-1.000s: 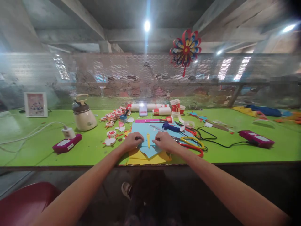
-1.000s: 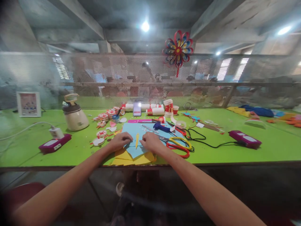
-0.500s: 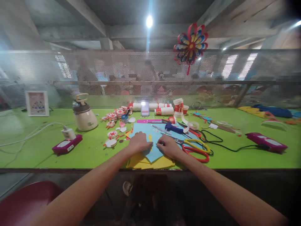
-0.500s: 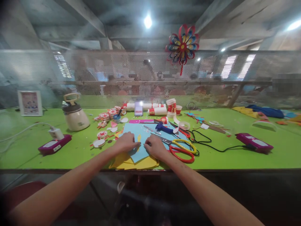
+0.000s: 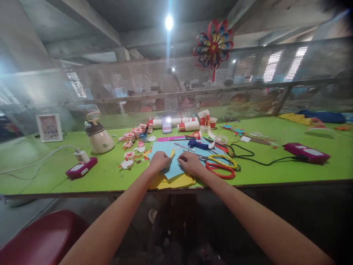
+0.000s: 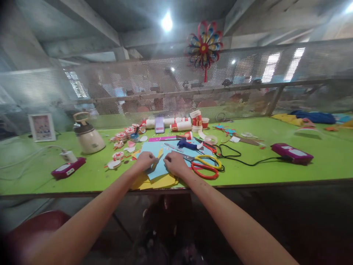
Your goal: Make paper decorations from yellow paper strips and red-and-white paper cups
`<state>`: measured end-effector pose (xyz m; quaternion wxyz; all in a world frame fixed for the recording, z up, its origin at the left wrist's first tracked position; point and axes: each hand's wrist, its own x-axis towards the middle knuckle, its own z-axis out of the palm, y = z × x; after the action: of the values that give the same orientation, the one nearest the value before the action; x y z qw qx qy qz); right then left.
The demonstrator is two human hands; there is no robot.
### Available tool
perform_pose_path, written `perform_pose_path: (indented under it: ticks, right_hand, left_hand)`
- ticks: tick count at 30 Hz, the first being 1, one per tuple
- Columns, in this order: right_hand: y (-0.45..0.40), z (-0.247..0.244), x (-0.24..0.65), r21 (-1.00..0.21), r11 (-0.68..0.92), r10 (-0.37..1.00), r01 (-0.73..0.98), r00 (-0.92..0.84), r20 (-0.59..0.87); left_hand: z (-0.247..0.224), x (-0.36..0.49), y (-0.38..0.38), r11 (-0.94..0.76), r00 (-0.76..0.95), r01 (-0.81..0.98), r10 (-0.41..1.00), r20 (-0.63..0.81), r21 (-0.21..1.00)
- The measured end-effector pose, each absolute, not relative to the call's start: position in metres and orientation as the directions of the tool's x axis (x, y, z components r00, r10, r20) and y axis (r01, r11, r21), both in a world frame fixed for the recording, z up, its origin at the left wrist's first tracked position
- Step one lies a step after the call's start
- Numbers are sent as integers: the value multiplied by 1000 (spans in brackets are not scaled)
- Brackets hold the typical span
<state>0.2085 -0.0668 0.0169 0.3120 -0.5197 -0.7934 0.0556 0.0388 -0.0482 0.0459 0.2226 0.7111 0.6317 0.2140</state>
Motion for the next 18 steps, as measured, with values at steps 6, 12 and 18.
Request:
perform_pose_path:
  ticks: [6, 12, 18]
  right_hand:
    - [-69, 22, 209, -443, 404, 853, 800, -155, 498]
    - [-68, 22, 216, -507, 337, 840, 793, -10, 543]
    - [-69, 22, 219, -576, 330, 847, 748, 36, 531]
  left_hand:
    - [62, 31, -58, -157, 112, 508, 987, 116, 847]
    - [60, 32, -84, -227, 159, 118, 965, 207, 967]
    - [57, 25, -99, -208, 145, -99, 964, 221, 973]
